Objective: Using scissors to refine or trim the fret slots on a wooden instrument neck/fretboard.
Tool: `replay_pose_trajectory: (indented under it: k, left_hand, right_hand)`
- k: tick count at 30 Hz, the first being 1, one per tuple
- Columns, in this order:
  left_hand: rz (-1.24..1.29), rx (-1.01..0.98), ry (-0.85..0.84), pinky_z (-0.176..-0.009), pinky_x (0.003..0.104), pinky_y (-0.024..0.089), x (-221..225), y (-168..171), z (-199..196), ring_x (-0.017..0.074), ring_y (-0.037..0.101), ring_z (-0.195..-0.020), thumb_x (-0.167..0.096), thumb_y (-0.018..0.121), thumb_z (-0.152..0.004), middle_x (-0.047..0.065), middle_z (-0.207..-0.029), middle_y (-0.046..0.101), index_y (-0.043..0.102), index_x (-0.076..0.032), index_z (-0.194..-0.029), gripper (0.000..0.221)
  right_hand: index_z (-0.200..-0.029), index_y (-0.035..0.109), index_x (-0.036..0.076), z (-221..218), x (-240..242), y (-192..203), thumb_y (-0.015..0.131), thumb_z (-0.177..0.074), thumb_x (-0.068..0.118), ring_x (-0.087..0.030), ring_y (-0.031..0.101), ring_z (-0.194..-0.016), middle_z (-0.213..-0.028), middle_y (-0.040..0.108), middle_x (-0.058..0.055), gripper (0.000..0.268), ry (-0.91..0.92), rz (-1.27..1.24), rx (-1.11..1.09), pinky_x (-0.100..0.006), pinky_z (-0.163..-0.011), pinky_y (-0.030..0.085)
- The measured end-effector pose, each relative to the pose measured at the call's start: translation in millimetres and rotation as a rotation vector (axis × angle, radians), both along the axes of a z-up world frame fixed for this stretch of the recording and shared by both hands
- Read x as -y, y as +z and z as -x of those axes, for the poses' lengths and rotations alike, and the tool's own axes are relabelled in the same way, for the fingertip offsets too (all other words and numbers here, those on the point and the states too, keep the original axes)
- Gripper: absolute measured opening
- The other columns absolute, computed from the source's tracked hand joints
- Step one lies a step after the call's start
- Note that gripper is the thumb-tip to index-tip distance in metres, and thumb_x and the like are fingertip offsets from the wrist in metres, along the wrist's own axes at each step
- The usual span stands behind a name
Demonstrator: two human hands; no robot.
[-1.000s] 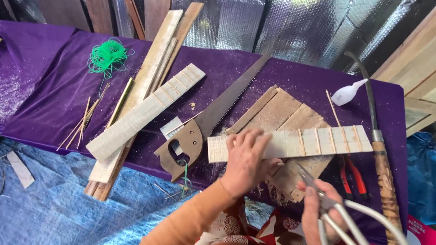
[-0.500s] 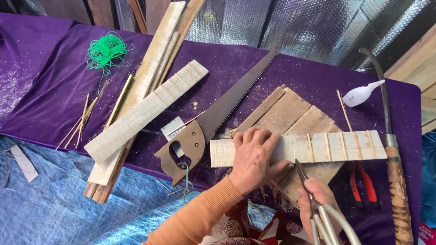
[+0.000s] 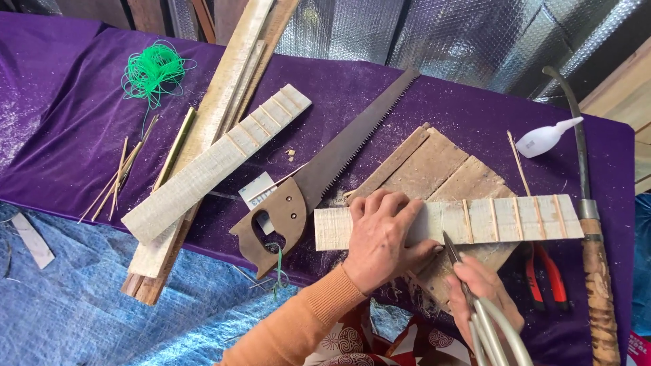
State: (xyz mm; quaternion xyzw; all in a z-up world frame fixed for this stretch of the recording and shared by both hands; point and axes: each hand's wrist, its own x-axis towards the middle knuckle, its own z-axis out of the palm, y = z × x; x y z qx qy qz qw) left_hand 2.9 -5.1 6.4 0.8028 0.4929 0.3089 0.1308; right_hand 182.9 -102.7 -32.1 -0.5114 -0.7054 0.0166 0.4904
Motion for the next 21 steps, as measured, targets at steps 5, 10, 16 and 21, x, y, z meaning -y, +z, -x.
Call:
replay_pose_trajectory:
  k: [5,10,16,21]
  left_hand:
    - [-0.009,0.011,-0.007,-0.091,0.052,0.031,-0.8,3.3,0.4,0.0331,0.05,-0.112,-0.053,0.073,-0.075,0.009,-0.113,0.062,0.063,-0.012,-0.118,0.06]
    - [0.009,-0.002,-0.007,-0.094,0.052,0.032,0.0,2.8,0.4,0.0331,0.05,-0.115,-0.053,0.073,-0.077,0.01,-0.116,0.063,0.062,-0.012,-0.12,0.06]
    - [0.006,0.0,-0.014,-0.093,0.052,0.032,-1.0,0.8,1.3,0.0327,0.051,-0.114,-0.051,0.076,-0.076,0.01,-0.116,0.062,0.062,-0.012,-0.122,0.062]
    - [-0.029,0.02,0.005,-0.092,0.051,0.031,-0.6,2.8,0.8,0.0322,0.051,-0.114,-0.051,0.076,-0.074,0.009,-0.114,0.062,0.063,-0.012,-0.119,0.06]
  right_hand:
    - [-0.11,0.066,-0.004,-6.1,0.0,-0.4,0.076,-0.091,0.004,-0.031,0.076,-0.095,-0.111,0.072,-0.026,0.022,0.04,-0.049,0.121,-0.032,-0.088,0.063]
    - [-0.11,0.066,-0.004,-10.3,-10.9,-5.3,0.076,-0.092,0.004,-0.032,0.076,-0.096,-0.108,0.072,-0.023,0.022,0.046,-0.073,0.158,-0.033,-0.088,0.063]
    - [-0.112,0.065,-0.006,-12.2,-13.8,-2.7,0.077,-0.09,0.004,-0.031,0.075,-0.096,-0.109,0.072,-0.022,0.027,0.094,-0.082,0.21,-0.033,-0.089,0.063]
    - [-0.106,0.068,-0.003,-1.8,-19.4,4.1,0.072,-0.094,0.004,-0.031,0.073,-0.096,-0.103,0.072,-0.021,0.014,0.043,-0.052,0.056,-0.037,-0.092,0.062]
